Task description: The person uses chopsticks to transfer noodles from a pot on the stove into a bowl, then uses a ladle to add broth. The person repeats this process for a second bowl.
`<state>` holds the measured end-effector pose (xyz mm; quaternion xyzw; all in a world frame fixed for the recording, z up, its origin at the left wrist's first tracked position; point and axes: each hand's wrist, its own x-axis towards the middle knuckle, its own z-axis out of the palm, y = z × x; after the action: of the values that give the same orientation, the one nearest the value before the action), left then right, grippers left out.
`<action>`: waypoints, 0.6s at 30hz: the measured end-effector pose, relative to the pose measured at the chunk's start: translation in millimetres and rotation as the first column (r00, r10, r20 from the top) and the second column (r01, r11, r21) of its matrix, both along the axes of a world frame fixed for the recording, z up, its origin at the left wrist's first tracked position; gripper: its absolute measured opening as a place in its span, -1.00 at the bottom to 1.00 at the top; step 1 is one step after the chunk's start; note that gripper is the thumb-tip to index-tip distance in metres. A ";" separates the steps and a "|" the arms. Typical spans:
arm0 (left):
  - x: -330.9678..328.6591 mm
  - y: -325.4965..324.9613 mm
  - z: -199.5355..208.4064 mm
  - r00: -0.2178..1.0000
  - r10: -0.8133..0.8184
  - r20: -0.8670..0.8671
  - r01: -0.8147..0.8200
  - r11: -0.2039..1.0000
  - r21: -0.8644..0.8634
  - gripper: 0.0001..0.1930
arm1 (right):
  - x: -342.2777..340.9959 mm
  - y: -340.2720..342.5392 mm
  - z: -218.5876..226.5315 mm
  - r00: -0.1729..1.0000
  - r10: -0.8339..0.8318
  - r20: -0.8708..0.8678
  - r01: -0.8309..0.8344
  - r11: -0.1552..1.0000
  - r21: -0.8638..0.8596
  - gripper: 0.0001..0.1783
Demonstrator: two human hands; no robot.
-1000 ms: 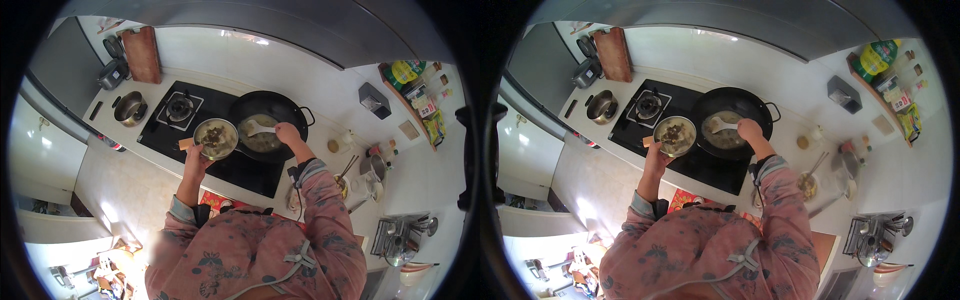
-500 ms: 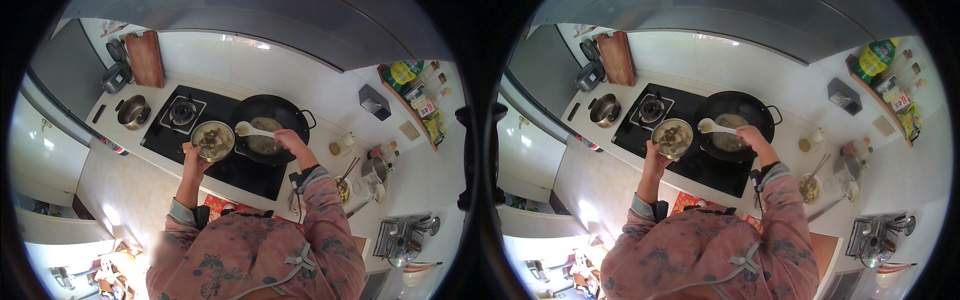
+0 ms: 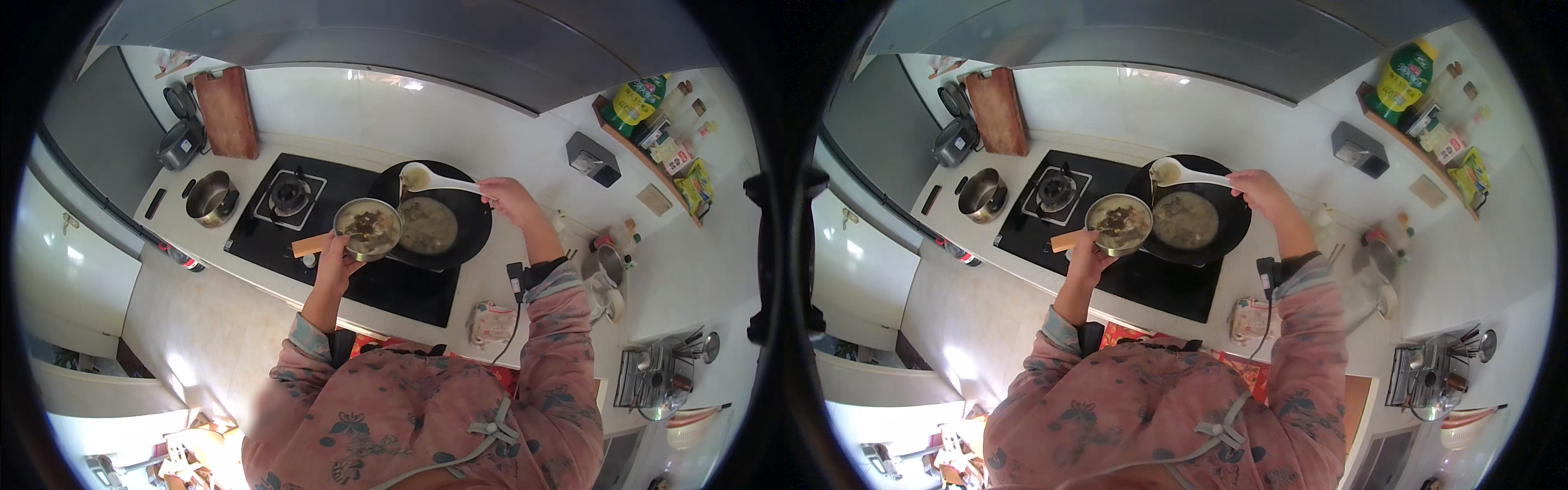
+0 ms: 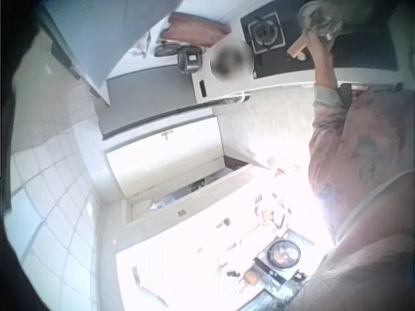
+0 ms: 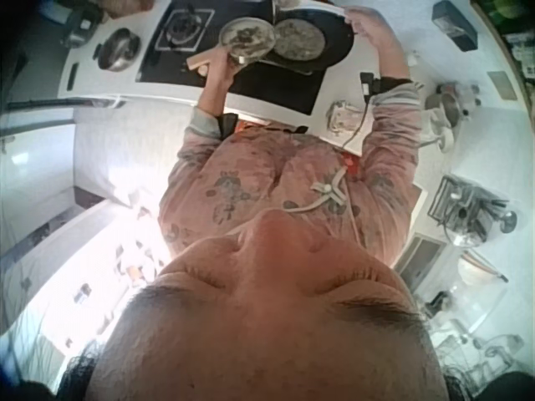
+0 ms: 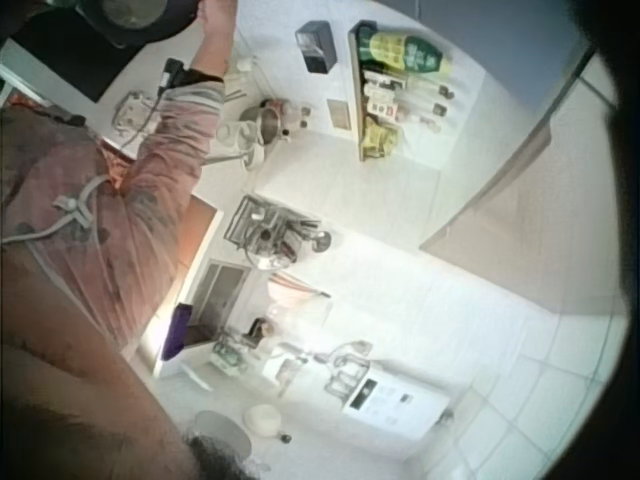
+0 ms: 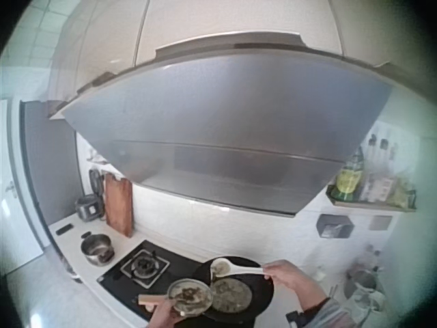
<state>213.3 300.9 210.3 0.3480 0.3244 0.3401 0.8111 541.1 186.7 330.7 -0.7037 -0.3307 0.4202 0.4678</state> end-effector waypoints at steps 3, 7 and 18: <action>14.8 -2.2 2.5 0.999 -0.025 -0.020 0.025 1.000 0.003 -0.57 | -2.8 -10.3 30.7 0.998 0.054 0.025 -0.055 0.997 0.046 -0.74; 32.8 -2.0 2.7 0.995 -0.088 0.038 0.088 0.996 -0.018 -0.57 | -11.7 -13.8 56.1 0.980 0.086 0.179 -0.086 0.996 -0.007 -0.74; 30.8 -5.7 15.7 0.984 -0.164 0.074 0.164 0.986 0.008 -0.58 | -93.7 -47.3 53.4 -0.020 -0.180 0.983 -0.448 0.881 0.152 -0.76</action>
<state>244.1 295.2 226.0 0.3616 0.2640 0.2853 0.8475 447.4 139.4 384.1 -0.6271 -0.7145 -0.2447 0.1906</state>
